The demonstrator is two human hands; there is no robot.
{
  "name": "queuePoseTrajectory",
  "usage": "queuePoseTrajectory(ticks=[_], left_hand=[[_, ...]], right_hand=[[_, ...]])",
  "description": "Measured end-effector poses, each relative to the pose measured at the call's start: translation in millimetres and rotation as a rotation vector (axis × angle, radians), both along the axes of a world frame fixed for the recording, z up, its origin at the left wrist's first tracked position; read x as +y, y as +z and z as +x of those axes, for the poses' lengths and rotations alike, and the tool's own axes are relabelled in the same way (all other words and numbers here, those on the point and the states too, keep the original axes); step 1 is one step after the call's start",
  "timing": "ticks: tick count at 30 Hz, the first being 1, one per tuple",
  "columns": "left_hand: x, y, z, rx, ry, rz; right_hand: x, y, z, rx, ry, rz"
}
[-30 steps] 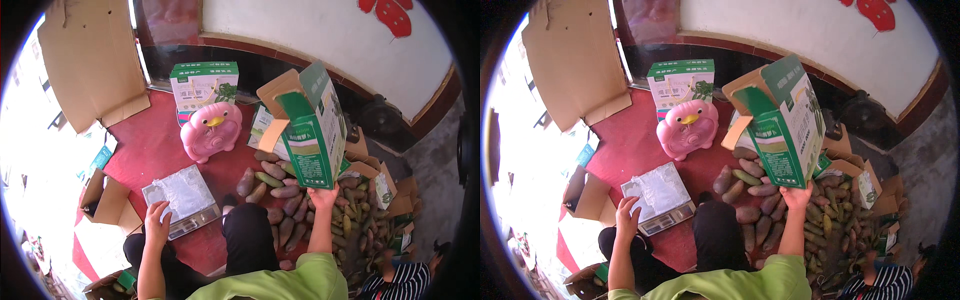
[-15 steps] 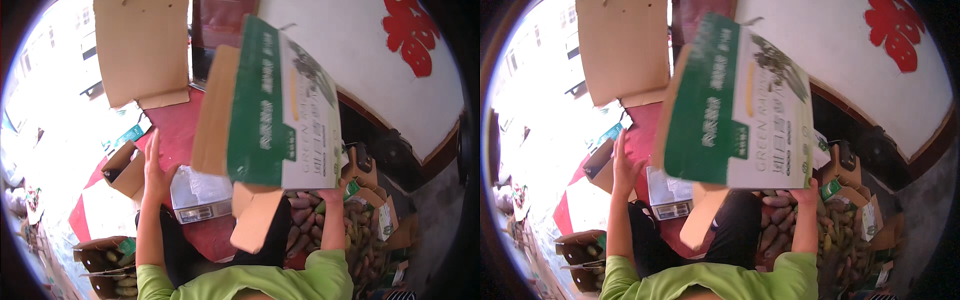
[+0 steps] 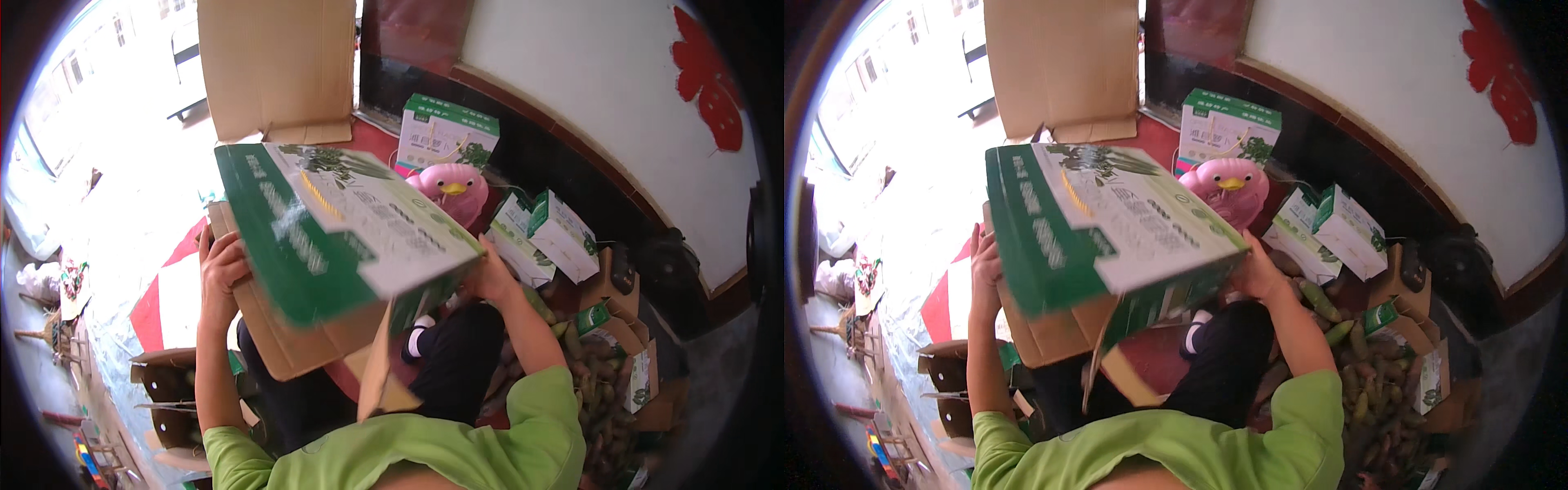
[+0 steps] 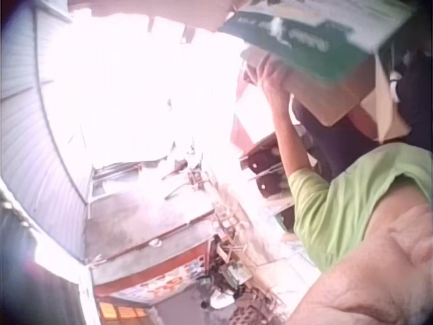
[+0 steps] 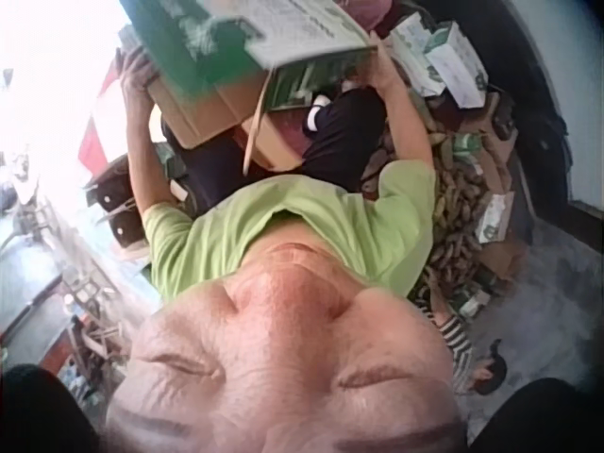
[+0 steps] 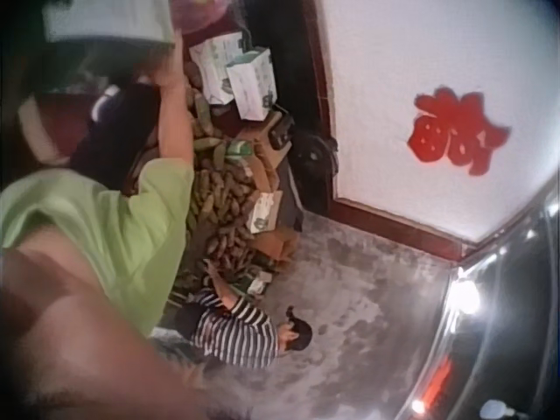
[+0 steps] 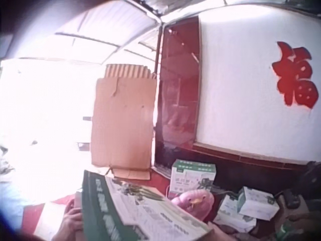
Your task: Sort and place produce into cardboard boxes for packaging.
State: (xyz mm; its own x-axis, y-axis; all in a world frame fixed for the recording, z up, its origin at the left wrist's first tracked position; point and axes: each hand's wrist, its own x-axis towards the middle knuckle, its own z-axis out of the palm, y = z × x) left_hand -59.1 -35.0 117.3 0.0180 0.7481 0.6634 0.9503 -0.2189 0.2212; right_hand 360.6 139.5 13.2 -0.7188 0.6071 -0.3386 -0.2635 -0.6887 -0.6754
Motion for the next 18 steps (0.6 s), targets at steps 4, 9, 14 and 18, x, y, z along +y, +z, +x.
queuePoseTrajectory(ticks=[4, 9, 14, 18], left_hand=[[9.4, -0.5, -1.0, -0.029, -0.052, 0.017], [33.3, -6.8, 16.7, -0.158, -0.053, -0.036], [43.0, -22.7, 35.0, -0.222, 0.036, -0.092], [54.1, -28.9, 74.1, 0.012, 0.06, -0.093]], right_hand=[[15.2, -19.3, -11.7, -0.04, 0.201, 0.212], [43.4, -69.1, -14.4, -0.402, -0.074, -0.095], [52.5, -80.8, -28.0, -0.494, -0.1, -0.049], [63.9, -96.8, -30.9, -0.606, -0.122, 0.138]])
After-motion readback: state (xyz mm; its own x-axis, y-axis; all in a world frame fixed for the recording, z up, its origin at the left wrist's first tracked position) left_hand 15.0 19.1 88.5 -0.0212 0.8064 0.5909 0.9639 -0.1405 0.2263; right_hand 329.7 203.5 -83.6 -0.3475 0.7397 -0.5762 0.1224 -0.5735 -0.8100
